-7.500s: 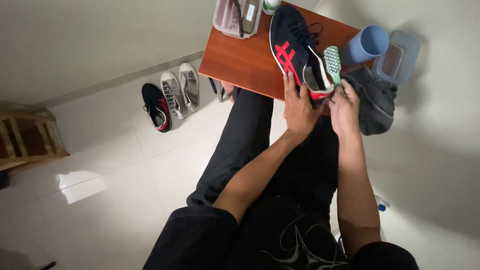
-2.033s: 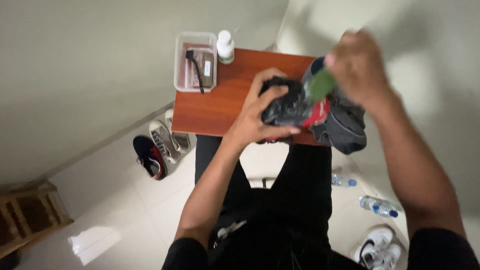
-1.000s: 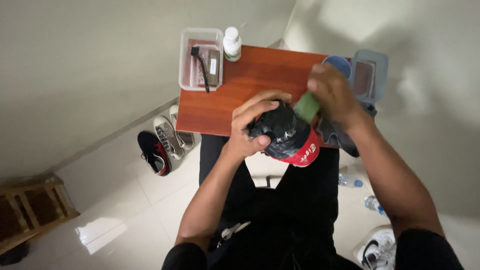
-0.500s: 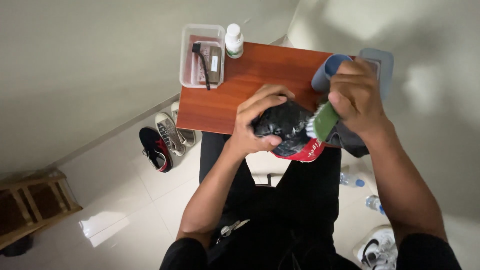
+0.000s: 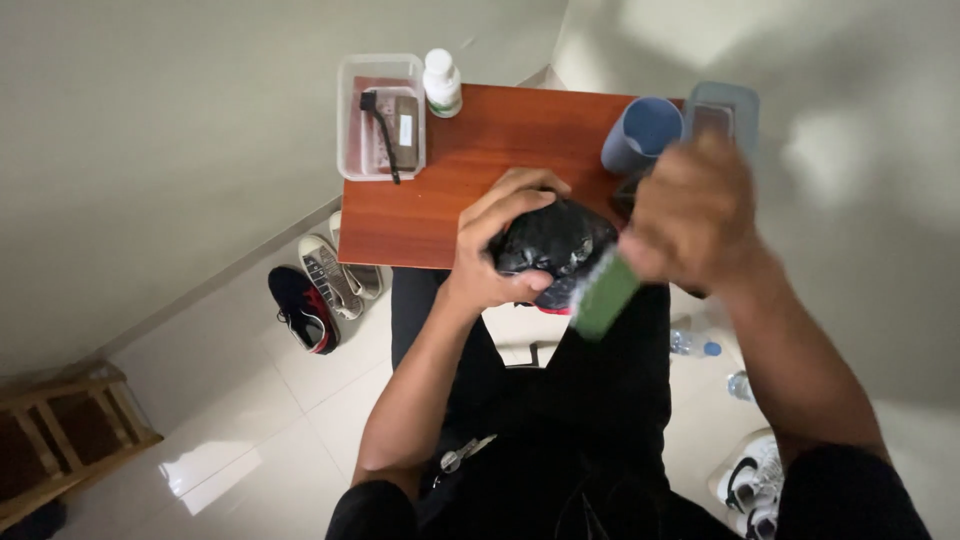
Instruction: The person cleans a black and red sneaker using a green brush and a gray cloth. They scrub the shoe's exterior and interior, wipe it with the cloth, and dip the brush into a blue cup of water to continue cleaning.
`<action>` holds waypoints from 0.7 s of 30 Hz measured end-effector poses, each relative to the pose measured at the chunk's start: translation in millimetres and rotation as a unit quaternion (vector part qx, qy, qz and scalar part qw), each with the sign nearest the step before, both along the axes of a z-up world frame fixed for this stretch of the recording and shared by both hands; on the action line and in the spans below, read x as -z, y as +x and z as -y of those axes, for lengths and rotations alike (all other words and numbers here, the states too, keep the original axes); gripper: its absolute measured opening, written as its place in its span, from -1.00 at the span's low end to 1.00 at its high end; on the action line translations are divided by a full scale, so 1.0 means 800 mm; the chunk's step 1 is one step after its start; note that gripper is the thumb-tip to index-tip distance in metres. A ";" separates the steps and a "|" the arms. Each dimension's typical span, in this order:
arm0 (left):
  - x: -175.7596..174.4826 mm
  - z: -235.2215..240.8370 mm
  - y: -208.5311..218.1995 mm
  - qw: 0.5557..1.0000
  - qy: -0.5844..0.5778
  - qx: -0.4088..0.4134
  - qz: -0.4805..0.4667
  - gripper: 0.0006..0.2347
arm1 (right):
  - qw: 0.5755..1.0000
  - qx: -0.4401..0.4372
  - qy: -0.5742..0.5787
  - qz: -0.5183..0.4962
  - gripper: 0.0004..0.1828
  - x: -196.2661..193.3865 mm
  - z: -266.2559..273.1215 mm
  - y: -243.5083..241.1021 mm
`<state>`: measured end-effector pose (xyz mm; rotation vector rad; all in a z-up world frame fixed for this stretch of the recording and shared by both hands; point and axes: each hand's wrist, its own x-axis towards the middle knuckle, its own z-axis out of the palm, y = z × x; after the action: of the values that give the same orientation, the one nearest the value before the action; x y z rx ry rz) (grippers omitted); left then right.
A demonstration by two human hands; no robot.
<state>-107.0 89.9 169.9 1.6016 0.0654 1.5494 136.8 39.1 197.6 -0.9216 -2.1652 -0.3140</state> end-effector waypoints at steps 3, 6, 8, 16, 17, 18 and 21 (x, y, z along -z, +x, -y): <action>0.006 0.002 0.001 1.000 -0.003 -0.007 0.016 -0.43 | 0.998 0.022 -0.052 -0.009 -0.35 -0.001 -0.035 0.034; 0.011 0.005 0.004 1.000 0.004 0.016 0.027 -0.40 | 0.996 -0.004 -0.068 -0.053 -0.52 0.025 -0.014 0.005; 0.010 0.004 0.000 1.000 0.008 0.016 0.023 -0.40 | 0.996 -0.023 -0.074 -0.042 -0.48 0.008 -0.012 -0.008; 0.017 0.005 0.002 0.999 0.006 0.012 0.032 -0.38 | 0.986 -0.035 -0.129 -0.100 -0.41 -0.002 -0.015 -0.023; 0.011 0.007 0.001 0.999 0.001 0.023 0.036 -0.38 | 0.989 -0.051 -0.113 -0.080 -0.42 -0.019 -0.008 -0.038; 0.006 0.010 0.003 0.998 -0.005 0.038 0.041 -0.38 | 0.992 -0.061 -0.096 -0.059 -0.43 -0.038 0.002 -0.052; 0.017 0.006 0.000 0.997 0.000 0.055 0.046 -0.39 | 0.989 -0.082 -0.081 -0.092 -0.43 0.025 -0.042 -0.007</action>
<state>-106.9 85.2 156.5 1.5070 -0.0723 1.5360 131.4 73.0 177.5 -0.8189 -2.1012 0.0274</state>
